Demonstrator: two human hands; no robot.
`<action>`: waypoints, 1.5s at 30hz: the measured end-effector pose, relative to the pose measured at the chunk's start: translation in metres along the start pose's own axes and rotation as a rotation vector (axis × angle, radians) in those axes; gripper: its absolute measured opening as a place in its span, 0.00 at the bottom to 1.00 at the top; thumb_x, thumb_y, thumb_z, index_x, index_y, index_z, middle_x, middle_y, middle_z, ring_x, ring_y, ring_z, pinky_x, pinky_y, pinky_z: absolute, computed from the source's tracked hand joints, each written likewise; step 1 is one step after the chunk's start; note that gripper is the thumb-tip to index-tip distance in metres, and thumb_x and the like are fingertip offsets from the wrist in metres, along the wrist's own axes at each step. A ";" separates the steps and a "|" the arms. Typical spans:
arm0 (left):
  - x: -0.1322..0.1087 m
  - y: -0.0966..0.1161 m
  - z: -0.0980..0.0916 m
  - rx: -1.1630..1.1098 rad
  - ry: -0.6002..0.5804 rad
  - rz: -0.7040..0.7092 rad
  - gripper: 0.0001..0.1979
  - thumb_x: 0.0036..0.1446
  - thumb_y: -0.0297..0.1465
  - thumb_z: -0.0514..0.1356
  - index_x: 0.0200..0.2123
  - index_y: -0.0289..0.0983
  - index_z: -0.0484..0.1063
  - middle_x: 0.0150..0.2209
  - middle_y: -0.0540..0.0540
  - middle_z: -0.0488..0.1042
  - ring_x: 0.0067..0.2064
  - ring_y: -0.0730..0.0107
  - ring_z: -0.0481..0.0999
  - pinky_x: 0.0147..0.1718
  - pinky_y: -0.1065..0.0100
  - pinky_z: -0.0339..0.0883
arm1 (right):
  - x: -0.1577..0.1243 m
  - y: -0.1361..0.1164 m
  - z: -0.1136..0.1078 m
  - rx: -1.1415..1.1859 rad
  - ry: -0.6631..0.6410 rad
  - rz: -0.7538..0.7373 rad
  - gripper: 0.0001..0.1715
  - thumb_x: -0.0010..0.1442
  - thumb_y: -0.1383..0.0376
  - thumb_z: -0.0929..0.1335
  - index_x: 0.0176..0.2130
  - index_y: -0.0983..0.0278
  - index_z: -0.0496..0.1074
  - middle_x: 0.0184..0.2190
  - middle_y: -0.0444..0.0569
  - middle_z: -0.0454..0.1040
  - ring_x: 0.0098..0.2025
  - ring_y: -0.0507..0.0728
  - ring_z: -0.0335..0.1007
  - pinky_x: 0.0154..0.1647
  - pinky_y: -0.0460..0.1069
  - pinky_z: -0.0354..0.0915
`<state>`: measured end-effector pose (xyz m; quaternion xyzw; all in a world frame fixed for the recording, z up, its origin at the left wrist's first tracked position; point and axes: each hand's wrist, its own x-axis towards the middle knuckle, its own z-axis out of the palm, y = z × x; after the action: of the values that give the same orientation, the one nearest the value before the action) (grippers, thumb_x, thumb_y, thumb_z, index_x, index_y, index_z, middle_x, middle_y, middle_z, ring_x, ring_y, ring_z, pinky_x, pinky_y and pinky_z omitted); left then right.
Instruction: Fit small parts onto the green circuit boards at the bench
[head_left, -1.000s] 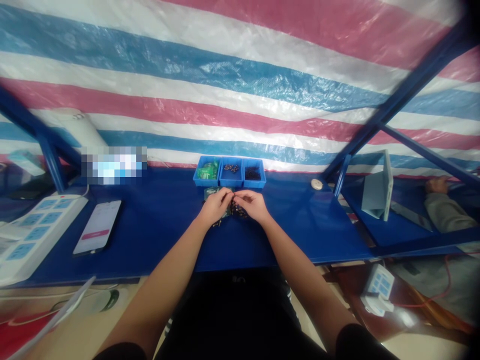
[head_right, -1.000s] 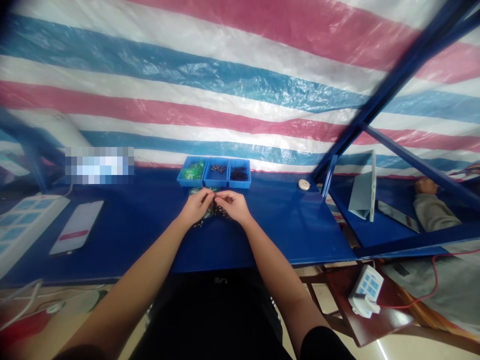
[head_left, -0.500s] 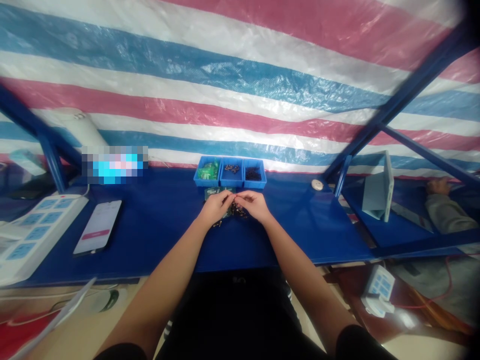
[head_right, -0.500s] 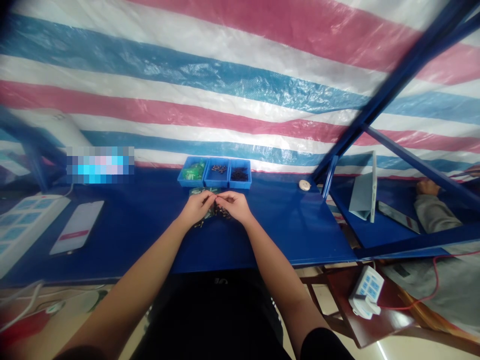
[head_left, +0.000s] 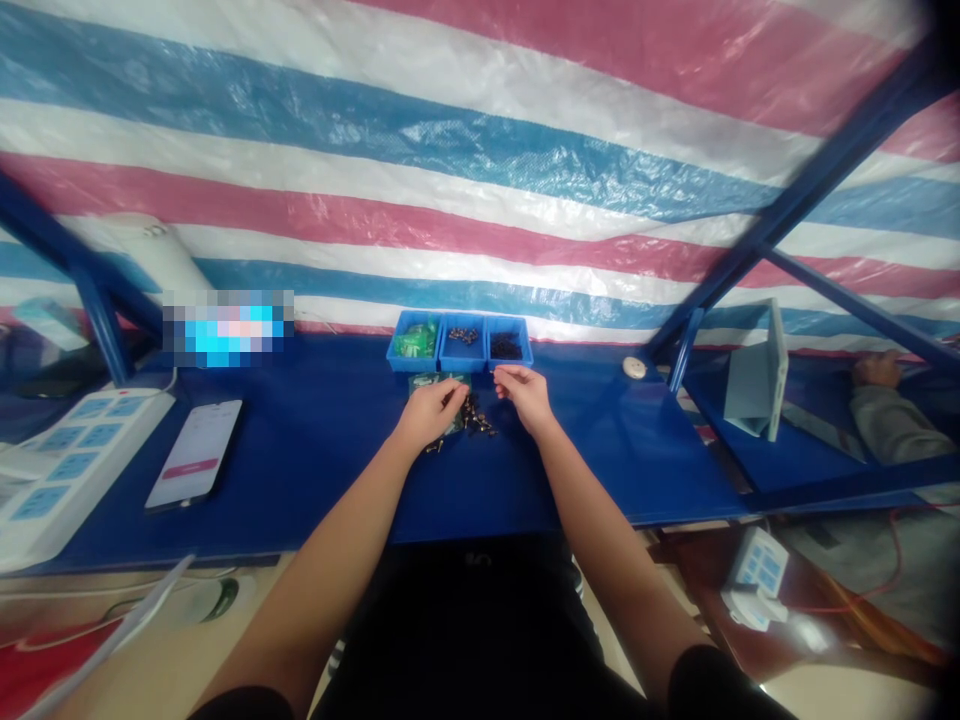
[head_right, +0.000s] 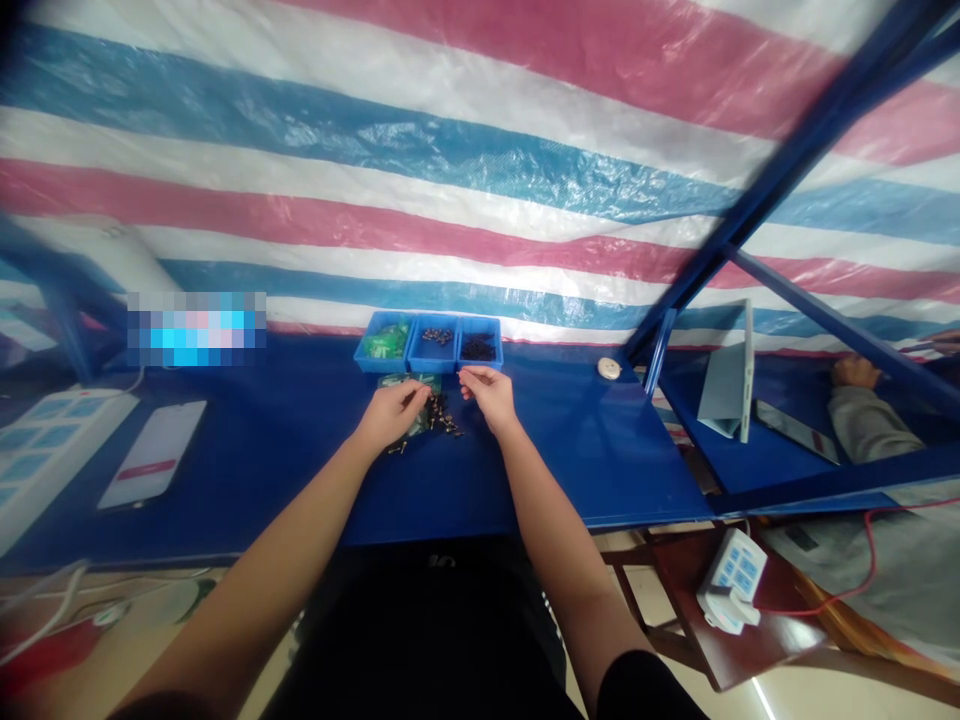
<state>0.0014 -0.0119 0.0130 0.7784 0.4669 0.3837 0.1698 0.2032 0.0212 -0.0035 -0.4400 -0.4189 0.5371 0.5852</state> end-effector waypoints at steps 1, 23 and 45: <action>0.000 0.000 0.000 -0.002 0.003 0.002 0.16 0.67 0.41 0.51 0.33 0.39 0.73 0.27 0.51 0.74 0.28 0.70 0.72 0.29 0.70 0.62 | 0.002 0.000 -0.001 0.001 0.005 -0.007 0.23 0.43 0.55 0.78 0.37 0.66 0.78 0.27 0.47 0.77 0.25 0.51 0.70 0.27 0.48 0.67; 0.000 -0.003 -0.001 0.022 -0.002 0.009 0.17 0.67 0.41 0.51 0.33 0.38 0.73 0.27 0.50 0.74 0.27 0.71 0.71 0.29 0.70 0.61 | -0.005 -0.002 -0.014 -0.852 -0.382 -0.337 0.13 0.57 0.65 0.69 0.42 0.62 0.79 0.34 0.48 0.79 0.31 0.53 0.70 0.38 0.49 0.68; 0.000 -0.006 0.006 -0.066 -0.042 0.018 0.13 0.61 0.41 0.59 0.42 0.41 0.77 0.34 0.49 0.78 0.30 0.70 0.75 0.32 0.69 0.68 | -0.019 -0.003 0.002 -0.571 -0.234 -0.287 0.11 0.56 0.60 0.69 0.37 0.63 0.76 0.32 0.48 0.79 0.30 0.53 0.71 0.34 0.49 0.68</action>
<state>0.0026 -0.0082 0.0055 0.7844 0.4435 0.3838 0.2018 0.2006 0.0026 -0.0005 -0.4580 -0.6743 0.3570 0.4561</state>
